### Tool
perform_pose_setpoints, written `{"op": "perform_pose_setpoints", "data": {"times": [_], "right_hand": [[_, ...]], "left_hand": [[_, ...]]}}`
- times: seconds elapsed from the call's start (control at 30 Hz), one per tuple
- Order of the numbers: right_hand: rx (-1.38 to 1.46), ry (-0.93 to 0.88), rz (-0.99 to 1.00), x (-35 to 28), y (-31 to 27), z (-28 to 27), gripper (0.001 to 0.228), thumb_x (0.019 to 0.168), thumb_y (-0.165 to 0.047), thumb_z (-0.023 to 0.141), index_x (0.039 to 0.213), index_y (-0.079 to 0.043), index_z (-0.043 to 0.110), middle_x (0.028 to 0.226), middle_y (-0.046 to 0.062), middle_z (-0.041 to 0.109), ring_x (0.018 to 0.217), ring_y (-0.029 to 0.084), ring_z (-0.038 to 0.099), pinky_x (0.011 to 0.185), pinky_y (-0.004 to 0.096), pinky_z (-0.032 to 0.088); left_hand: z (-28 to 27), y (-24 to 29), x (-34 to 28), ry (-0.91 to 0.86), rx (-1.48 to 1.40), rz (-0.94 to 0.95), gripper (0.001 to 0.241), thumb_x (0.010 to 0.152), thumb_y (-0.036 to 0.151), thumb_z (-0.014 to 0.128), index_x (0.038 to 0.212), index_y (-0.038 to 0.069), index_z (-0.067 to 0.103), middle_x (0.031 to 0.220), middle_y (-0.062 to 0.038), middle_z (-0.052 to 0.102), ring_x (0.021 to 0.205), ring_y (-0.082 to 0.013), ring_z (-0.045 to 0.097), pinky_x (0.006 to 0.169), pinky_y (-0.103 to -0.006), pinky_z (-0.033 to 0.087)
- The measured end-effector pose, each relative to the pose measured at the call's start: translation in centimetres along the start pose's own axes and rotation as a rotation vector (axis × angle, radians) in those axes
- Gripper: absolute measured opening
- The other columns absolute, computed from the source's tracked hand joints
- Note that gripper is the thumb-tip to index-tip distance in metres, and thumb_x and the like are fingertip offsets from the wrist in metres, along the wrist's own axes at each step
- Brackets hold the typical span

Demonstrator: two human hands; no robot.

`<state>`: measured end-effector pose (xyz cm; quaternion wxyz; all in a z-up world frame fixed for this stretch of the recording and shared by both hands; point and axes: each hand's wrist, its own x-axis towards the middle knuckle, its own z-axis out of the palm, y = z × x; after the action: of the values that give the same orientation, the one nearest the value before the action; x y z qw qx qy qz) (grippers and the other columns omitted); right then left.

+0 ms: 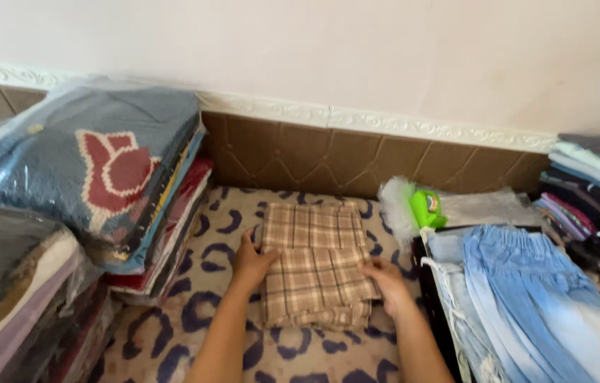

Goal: The person folds various clothing items, including a floral dress, plaid shorts, denim shorts, jeans, and t-shirts, on a leopard-print surface. They use a spray bottle to mist the clothes before folding them and place the finished stacks on the bed.

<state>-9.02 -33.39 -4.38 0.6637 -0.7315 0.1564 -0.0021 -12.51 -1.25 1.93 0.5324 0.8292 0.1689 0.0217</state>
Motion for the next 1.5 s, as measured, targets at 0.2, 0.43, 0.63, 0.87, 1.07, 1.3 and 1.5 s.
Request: {"op": "perform_pose_setpoints", "data": {"times": [0.2, 0.43, 0.63, 0.87, 1.07, 1.3, 1.5], "right_hand": [[-0.791, 0.168, -0.176, -6.7, -7.4, 1.0, 0.075, 0.084, -0.042, 0.072, 0.152, -0.033, 0.042, 0.140, 0.008, 0.058, 0.132, 0.035, 0.054, 0.096, 0.057, 0.046], [-1.268, 0.087, -0.707, -5.3, 0.1, 5.2, 0.068, 0.103, -0.052, 0.037, 0.158, -0.013, 0.032, 0.169, 0.010, 0.022, 0.156, 0.032, 0.011, 0.114, 0.058, 0.022], [-1.180, 0.075, -0.732, -5.2, -0.3, 5.3, 0.072, 0.097, -0.049, 0.051, 0.157, -0.013, 0.034, 0.167, 0.012, 0.025, 0.156, 0.033, 0.014, 0.112, 0.060, 0.026], [-1.208, -0.153, -0.328, -11.3, -4.5, 2.7, 0.066, 0.102, -0.037, 0.039, 0.158, -0.007, 0.020, 0.168, 0.019, 0.006, 0.153, 0.039, 0.004, 0.117, 0.059, 0.019], [-0.939, -0.379, -0.439, -25.0, -19.9, -6.2, 0.058, 0.101, -0.031, 0.053, 0.153, -0.011, 0.039, 0.165, 0.011, 0.027, 0.147, 0.027, 0.033, 0.108, 0.040, 0.043], [-0.973, 0.625, -0.572, -17.3, -28.7, -20.5, 0.045, 0.093, -0.038, 0.066, 0.133, -0.018, 0.069, 0.103, 0.007, 0.077, 0.070, 0.028, 0.068, 0.065, 0.039, 0.052], [-1.052, 0.803, -0.096, 0.6, -21.7, -35.2, 0.047, 0.088, -0.043, 0.070, 0.123, -0.012, 0.068, 0.113, 0.012, 0.074, 0.101, 0.039, 0.070, 0.083, 0.051, 0.054]], "left_hand": [[1.6, 6.0, -5.4, 0.357, 0.510, 0.333, 0.085, 0.083, 0.013, 0.077, 0.159, 0.008, 0.037, 0.159, -0.028, 0.035, 0.145, -0.0424, 0.040, 0.109, -0.0536, 0.042], [9.1, 1.4, -5.2, -0.001, 0.858, 0.356, 0.083, 0.100, 0.061, 0.029, 0.161, 0.006, 0.016, 0.170, -0.020, 0.002, 0.157, -0.0360, -0.009, 0.120, -0.0614, -0.010], [9.6, -0.4, -4.1, 0.088, 0.896, 0.415, 0.088, 0.097, 0.069, 0.028, 0.160, 0.009, 0.020, 0.169, -0.018, 0.014, 0.156, -0.0351, 0.003, 0.120, -0.0615, -0.003], [7.1, 3.2, -6.6, -0.125, 1.048, 0.194, 0.091, 0.095, 0.078, 0.017, 0.163, 0.018, 0.011, 0.174, -0.003, 0.001, 0.159, -0.0269, -0.001, 0.125, -0.0544, 0.001], [6.4, -0.3, -2.2, 0.038, 0.863, 0.126, 0.100, 0.089, 0.080, 0.032, 0.163, 0.015, 0.017, 0.173, -0.013, 0.008, 0.159, -0.0368, 0.004, 0.118, -0.0621, 0.018], [5.3, -1.7, -1.4, 0.194, 0.537, 0.464, 0.079, 0.096, 0.060, 0.044, 0.152, 0.004, 0.042, 0.163, -0.031, 0.029, 0.150, -0.0547, 0.024, 0.111, -0.0674, 0.032], [11.1, 6.2, -8.2, 0.090, 0.177, 0.854, 0.075, 0.086, 0.031, 0.071, 0.151, 0.004, 0.044, 0.165, -0.026, 0.029, 0.155, -0.0472, 0.022, 0.115, -0.0571, 0.030]]}}
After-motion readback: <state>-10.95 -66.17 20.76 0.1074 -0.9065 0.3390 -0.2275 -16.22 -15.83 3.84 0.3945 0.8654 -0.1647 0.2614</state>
